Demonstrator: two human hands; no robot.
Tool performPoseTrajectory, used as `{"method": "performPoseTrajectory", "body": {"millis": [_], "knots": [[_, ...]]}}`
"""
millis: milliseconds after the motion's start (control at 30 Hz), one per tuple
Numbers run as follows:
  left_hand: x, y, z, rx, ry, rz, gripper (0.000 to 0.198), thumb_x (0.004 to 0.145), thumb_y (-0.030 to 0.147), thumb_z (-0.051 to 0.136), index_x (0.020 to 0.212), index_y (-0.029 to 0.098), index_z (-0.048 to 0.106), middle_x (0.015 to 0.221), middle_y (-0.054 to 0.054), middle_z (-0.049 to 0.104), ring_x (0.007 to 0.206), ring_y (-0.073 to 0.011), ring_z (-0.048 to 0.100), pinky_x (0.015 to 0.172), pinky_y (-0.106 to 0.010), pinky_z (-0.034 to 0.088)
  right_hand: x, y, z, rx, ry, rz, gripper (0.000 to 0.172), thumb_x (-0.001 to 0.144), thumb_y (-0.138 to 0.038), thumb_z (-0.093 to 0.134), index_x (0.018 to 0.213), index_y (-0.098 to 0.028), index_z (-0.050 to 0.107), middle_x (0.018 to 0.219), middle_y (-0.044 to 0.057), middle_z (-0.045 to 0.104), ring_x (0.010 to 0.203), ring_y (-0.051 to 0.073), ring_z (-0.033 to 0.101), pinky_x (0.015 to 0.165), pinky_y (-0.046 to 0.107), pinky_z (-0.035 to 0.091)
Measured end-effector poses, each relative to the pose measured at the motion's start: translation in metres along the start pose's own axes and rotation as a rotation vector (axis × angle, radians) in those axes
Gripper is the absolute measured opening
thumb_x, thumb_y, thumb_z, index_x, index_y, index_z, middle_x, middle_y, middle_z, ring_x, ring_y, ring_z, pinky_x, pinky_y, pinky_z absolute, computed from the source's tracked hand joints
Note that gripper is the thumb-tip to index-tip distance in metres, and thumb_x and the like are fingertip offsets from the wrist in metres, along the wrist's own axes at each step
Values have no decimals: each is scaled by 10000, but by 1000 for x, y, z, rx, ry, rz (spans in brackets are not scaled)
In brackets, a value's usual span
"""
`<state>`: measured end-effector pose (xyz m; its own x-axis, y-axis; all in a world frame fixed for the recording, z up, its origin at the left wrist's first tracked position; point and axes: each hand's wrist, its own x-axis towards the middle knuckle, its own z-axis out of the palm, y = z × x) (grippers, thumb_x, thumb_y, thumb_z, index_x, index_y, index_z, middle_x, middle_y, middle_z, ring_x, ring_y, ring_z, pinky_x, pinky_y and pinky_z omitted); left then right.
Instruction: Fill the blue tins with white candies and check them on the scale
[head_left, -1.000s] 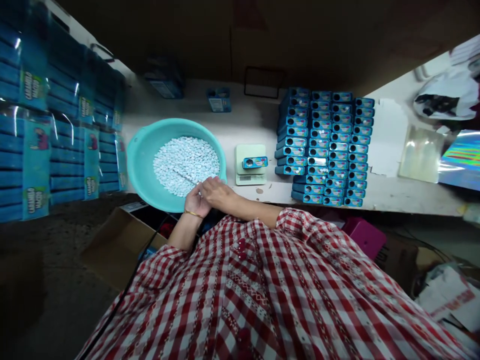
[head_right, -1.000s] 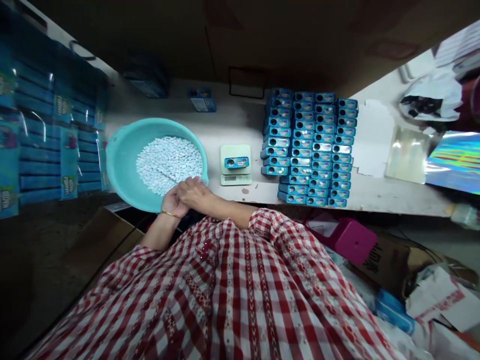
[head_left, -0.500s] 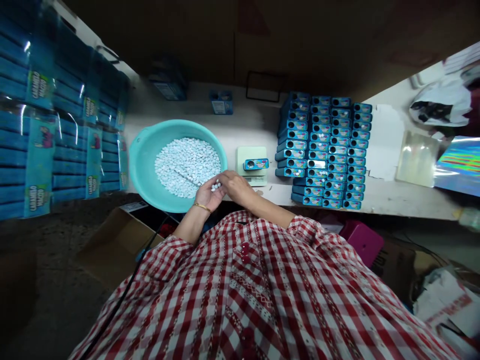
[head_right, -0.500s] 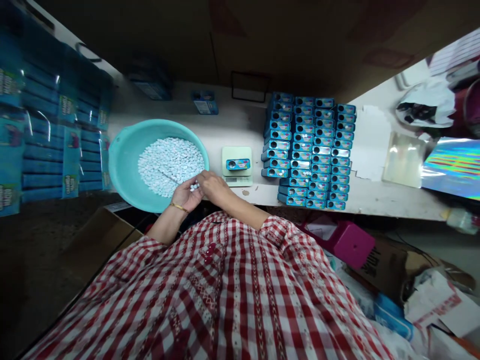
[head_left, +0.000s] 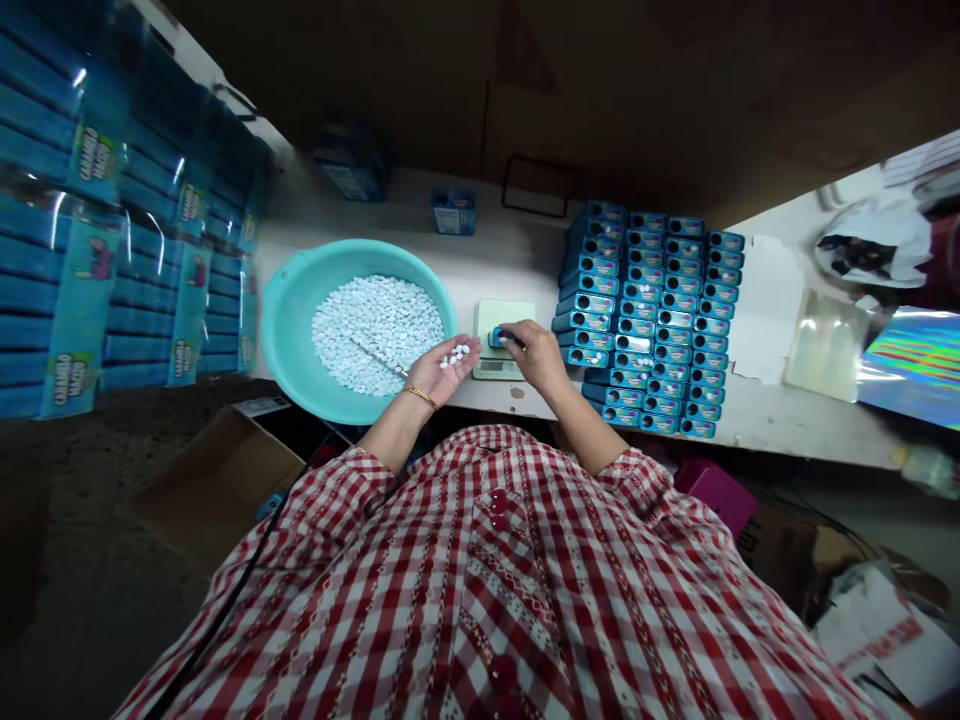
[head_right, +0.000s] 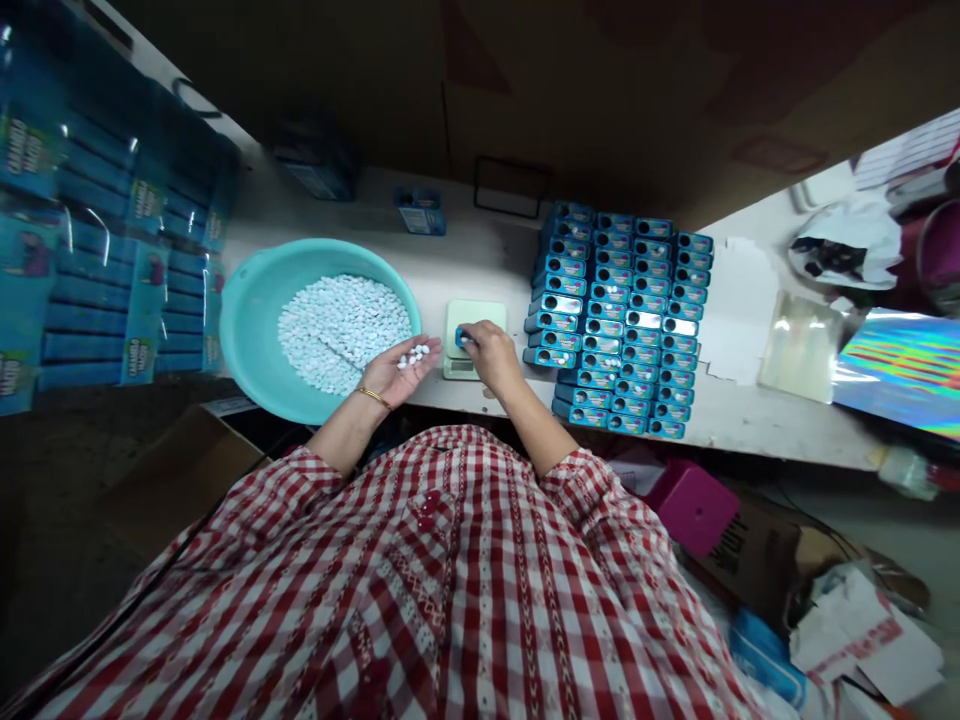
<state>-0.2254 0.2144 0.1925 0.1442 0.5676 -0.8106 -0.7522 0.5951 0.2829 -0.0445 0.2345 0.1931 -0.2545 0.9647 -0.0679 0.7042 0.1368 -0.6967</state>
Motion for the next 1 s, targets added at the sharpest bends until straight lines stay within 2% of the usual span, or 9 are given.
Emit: {"method": "performPoseTrajectory", "body": {"millis": [100,200,333,467,600,700,767,833,1000], "knots": [[-4,6,-10,-31,67,8,140,829,72,482,818,61,622,793,-127,689,756,-163,679,666,-235,561,-1,2,-7,72,92,-4,157,775,-135,566,882,-171,676,868,49,657,806,158,595,774,292,469],[-7,9,-12,-53,108,8,156,835,76,472,871,66,624,762,-109,681,717,-144,670,637,-217,554,5,-9,-12,193,158,-15,119,794,-195,573,848,-170,676,856,37,657,786,149,598,737,285,480],[-7,11,2,-79,58,2,203,873,153,442,904,72,626,765,-105,661,734,-152,662,629,-223,550,21,-31,-15,291,-19,-133,219,823,-311,575,982,-188,663,954,37,660,870,161,603,772,302,489],[-9,20,4,-85,57,-8,187,876,144,439,894,85,615,751,-83,630,653,-107,630,504,-149,489,21,-21,-23,-35,-75,-174,383,799,-316,623,1159,-188,590,1173,95,592,1094,244,515,895,399,442],[-13,34,-21,-96,117,22,154,842,62,451,864,95,601,768,-76,612,625,-82,607,465,-123,450,4,9,-24,-440,-226,-95,610,732,-273,688,1291,-158,474,1300,145,487,1144,318,440,889,456,422],[-18,45,-45,-144,172,66,136,839,63,460,847,98,592,778,-77,610,619,-80,597,456,-126,447,4,17,-19,-539,-278,-64,470,789,-241,604,1239,-154,499,1215,135,528,1061,285,472,843,398,436],[-23,51,-59,-180,199,93,140,844,65,453,849,98,589,788,-79,610,619,-81,594,455,-130,450,15,13,-16,-548,-290,-78,352,829,-240,539,1172,-165,534,1137,119,557,1012,262,484,815,364,437],[-28,58,-69,-210,224,120,142,843,60,449,849,92,587,790,-81,608,614,-80,592,454,-130,451,39,5,-11,-541,-278,-107,316,849,-257,507,1151,-170,538,1117,114,559,1004,254,481,803,348,432],[-37,69,-83,-264,279,180,148,838,49,448,852,89,589,802,-88,609,606,-77,590,452,-131,455,131,-18,18,-536,-151,-120,330,852,-243,504,1171,-163,529,1162,130,534,1026,263,460,799,359,430]]}}
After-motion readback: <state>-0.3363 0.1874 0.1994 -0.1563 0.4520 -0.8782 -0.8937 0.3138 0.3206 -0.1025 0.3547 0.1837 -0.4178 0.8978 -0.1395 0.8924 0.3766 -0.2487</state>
